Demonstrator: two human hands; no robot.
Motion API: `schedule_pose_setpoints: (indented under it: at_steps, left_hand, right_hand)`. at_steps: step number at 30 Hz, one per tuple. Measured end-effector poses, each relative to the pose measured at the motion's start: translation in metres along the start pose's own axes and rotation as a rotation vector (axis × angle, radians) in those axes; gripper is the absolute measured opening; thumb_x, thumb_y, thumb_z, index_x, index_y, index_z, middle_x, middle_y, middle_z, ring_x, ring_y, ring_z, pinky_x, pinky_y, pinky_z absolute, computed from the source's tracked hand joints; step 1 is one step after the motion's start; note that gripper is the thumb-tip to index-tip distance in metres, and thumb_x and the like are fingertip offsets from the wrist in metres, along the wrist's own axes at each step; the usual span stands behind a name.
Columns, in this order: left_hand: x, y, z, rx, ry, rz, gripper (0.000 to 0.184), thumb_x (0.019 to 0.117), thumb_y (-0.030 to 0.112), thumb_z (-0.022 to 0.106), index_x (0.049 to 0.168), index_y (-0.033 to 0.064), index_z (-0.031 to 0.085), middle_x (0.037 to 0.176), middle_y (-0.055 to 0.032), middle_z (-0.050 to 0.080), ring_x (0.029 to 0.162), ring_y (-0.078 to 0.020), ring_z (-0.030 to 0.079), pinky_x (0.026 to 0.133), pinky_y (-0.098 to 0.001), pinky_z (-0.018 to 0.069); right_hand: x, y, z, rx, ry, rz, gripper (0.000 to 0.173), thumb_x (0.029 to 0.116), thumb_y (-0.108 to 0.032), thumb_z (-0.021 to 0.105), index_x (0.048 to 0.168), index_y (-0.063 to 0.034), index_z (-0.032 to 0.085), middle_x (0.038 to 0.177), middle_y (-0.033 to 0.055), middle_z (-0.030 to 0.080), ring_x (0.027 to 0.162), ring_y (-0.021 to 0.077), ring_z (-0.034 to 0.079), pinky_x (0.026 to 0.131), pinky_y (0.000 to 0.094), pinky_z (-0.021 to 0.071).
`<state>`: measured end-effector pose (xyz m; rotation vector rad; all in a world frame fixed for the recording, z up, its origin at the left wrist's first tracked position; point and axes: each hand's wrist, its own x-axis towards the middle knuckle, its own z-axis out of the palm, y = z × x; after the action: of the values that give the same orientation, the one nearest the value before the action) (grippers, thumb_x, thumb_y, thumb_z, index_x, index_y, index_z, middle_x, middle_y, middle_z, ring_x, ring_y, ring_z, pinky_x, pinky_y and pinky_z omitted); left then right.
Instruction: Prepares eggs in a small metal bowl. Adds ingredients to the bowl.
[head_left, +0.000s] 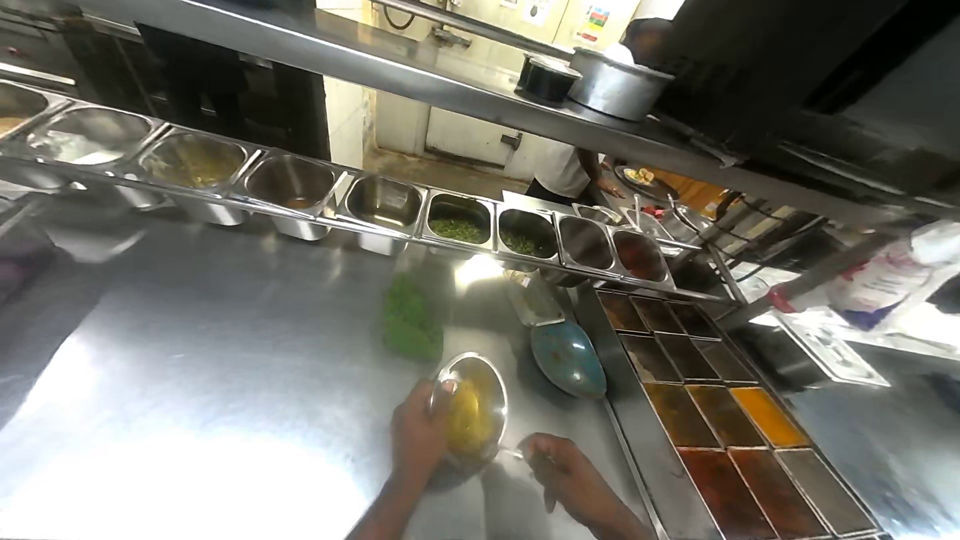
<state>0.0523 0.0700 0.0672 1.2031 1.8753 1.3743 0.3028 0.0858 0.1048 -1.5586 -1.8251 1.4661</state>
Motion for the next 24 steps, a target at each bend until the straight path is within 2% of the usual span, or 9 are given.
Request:
schedule_pose_setpoints:
  at_steps: [3, 5, 10, 12, 18, 20, 21, 22, 24]
  left_hand:
    - [0.001, -0.001, 0.0, 0.004, -0.008, -0.006, 0.037, 0.1, 0.041, 0.056, 0.079, 0.0112, 0.06, 0.058, 0.0031, 0.05, 0.051, -0.0105, 0.051, 0.052, -0.0324, 0.0455]
    - [0.001, -0.002, -0.001, 0.005, -0.01, -0.01, 0.037, 0.1003, 0.04, 0.056, 0.079, 0.0108, 0.06, 0.058, 0.0032, 0.049, 0.051, -0.0104, 0.05, 0.051, -0.032, 0.0451]
    - [0.002, 0.001, -0.003, 0.006, -0.004, -0.016, 0.035, 0.1006, 0.037, 0.056, 0.08, 0.0099, 0.061, 0.059, 0.0027, 0.05, 0.052, -0.0102, 0.05, 0.052, -0.0313, 0.0454]
    - [0.004, 0.0, -0.006, 0.018, -0.02, -0.028, 0.035, 0.1007, 0.039, 0.056, 0.082, 0.0098, 0.062, 0.06, 0.0016, 0.052, 0.053, -0.0115, 0.052, 0.054, -0.0333, 0.0473]
    - [0.004, 0.004, -0.012, -0.052, -0.074, -0.093, 0.036, 0.1024, 0.035, 0.056, 0.101, 0.0023, 0.072, 0.082, -0.0098, 0.07, 0.076, -0.0215, 0.068, 0.074, -0.044, 0.0576]
    - [0.009, -0.002, -0.014, -0.091, -0.045, -0.137, 0.037, 0.1021, 0.036, 0.057, 0.094, 0.0019, 0.068, 0.078, -0.0087, 0.064, 0.072, -0.0196, 0.064, 0.071, -0.0409, 0.0549]
    - [0.011, -0.004, -0.015, -0.117, -0.064, -0.179, 0.037, 0.1026, 0.035, 0.057, 0.091, 0.0009, 0.066, 0.077, -0.0087, 0.061, 0.071, -0.0193, 0.06, 0.07, -0.0397, 0.0529]
    - [0.012, -0.004, -0.016, -0.141, -0.106, -0.238, 0.037, 0.1038, 0.034, 0.056, 0.092, -0.0005, 0.065, 0.079, -0.0099, 0.06, 0.074, -0.0205, 0.059, 0.073, -0.0402, 0.052]
    - [0.009, -0.012, -0.017, -0.186, -0.15, -0.329, 0.037, 0.105, 0.034, 0.055, 0.092, -0.0002, 0.061, 0.081, -0.0105, 0.057, 0.075, -0.0214, 0.057, 0.074, -0.0414, 0.0512]
  right_hand:
    - [0.002, -0.001, -0.002, 0.015, 0.083, 0.014, 0.024, 0.1036, -0.019, 0.05, 0.111, -0.004, 0.068, 0.076, 0.0019, 0.059, 0.055, 0.0126, 0.056, 0.051, 0.0327, 0.0529]
    - [0.002, -0.002, -0.004, -0.015, -0.013, 0.015, 0.025, 0.104, -0.021, 0.051, 0.113, -0.005, 0.068, 0.079, 0.0019, 0.06, 0.056, 0.012, 0.056, 0.052, 0.0318, 0.0531]
    - [0.003, -0.005, 0.0, 0.036, -0.027, -0.003, 0.024, 0.1032, -0.019, 0.05, 0.113, -0.0055, 0.068, 0.075, 0.0005, 0.059, 0.053, 0.0113, 0.055, 0.05, 0.0311, 0.0528]
    - [0.006, -0.008, 0.003, 0.082, 0.045, -0.018, 0.023, 0.1019, -0.017, 0.05, 0.111, -0.0049, 0.068, 0.072, -0.0005, 0.057, 0.051, 0.0109, 0.054, 0.048, 0.0309, 0.0529]
    - [0.004, -0.005, -0.005, -0.066, 0.064, -0.075, 0.027, 0.1033, -0.011, 0.05, 0.117, 0.0049, 0.066, 0.085, 0.0108, 0.065, 0.061, 0.0165, 0.06, 0.056, 0.0386, 0.0561]
    - [0.007, -0.014, -0.003, -0.146, -0.135, -0.037, 0.031, 0.1055, -0.019, 0.05, 0.122, 0.0028, 0.065, 0.091, 0.0118, 0.067, 0.069, 0.0191, 0.065, 0.063, 0.0412, 0.0578]
    - [0.006, -0.022, -0.005, -0.201, -0.225, -0.026, 0.036, 0.1072, -0.026, 0.05, 0.13, -0.0007, 0.063, 0.105, 0.0138, 0.07, 0.083, 0.0227, 0.07, 0.072, 0.0444, 0.0598]
    - [0.004, -0.031, -0.008, -0.291, -0.229, -0.059, 0.042, 0.1066, -0.032, 0.053, 0.137, -0.0042, 0.062, 0.123, 0.017, 0.068, 0.102, 0.0286, 0.07, 0.086, 0.0499, 0.0583]
    - [0.019, -0.054, -0.014, -0.474, -0.032, -0.23, 0.051, 0.1025, -0.044, 0.056, 0.138, -0.0088, 0.064, 0.14, 0.021, 0.059, 0.123, 0.0369, 0.062, 0.102, 0.057, 0.0507]
